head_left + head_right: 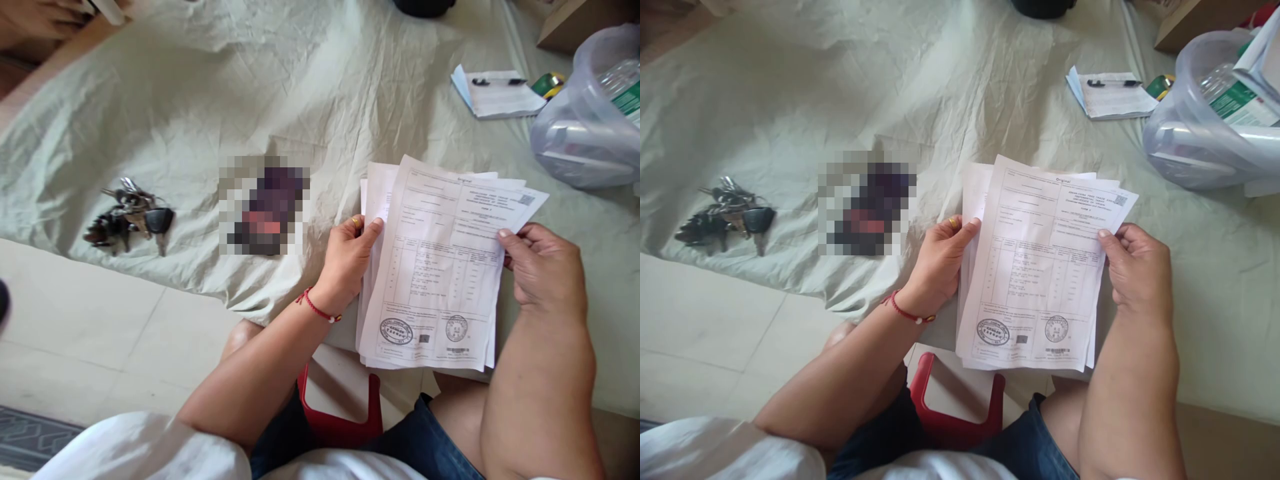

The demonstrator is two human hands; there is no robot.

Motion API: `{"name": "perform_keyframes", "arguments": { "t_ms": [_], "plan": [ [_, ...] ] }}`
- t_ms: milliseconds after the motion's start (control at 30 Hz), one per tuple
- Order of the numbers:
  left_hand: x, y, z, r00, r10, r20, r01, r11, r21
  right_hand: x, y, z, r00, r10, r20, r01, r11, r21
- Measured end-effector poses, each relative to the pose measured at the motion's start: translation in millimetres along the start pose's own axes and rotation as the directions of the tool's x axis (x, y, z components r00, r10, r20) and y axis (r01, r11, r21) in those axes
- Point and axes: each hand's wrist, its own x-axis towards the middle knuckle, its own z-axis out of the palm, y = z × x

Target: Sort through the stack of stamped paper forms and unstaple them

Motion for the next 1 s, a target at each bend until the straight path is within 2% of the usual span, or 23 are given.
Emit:
{"name": "perform_keyframes", "arguments": {
  "t_ms": [300,500,833,1000],
  "plan": [
    [-0.7,0.6,-1.7,0.999,-0.039,0.021,0.038,0.999,0.016,1.4,4.8,0.3,0.999,-0.048,-0.022,0.048,0.998,0.035],
    [0.7,-1.0,-2.7,0.999,-0.037,0.033,0.036,0.999,0.026,0.6,3.3,-1.2,1.000,-0.014,-0.027,0.014,1.000,0.021],
    [0.0,0.9,-0.1,0.996,0.013,-0.089,-0.010,0.999,0.034,0.5,1.2,0.6,0.999,-0.027,-0.022,0.028,1.000,0.002],
    [-0.3,0.0,-0.4,0.999,-0.035,0.007,0.035,0.999,0.041,0.7,0.8,0.2,0.999,-0.016,-0.044,0.016,1.000,0.004]
  ]
}}
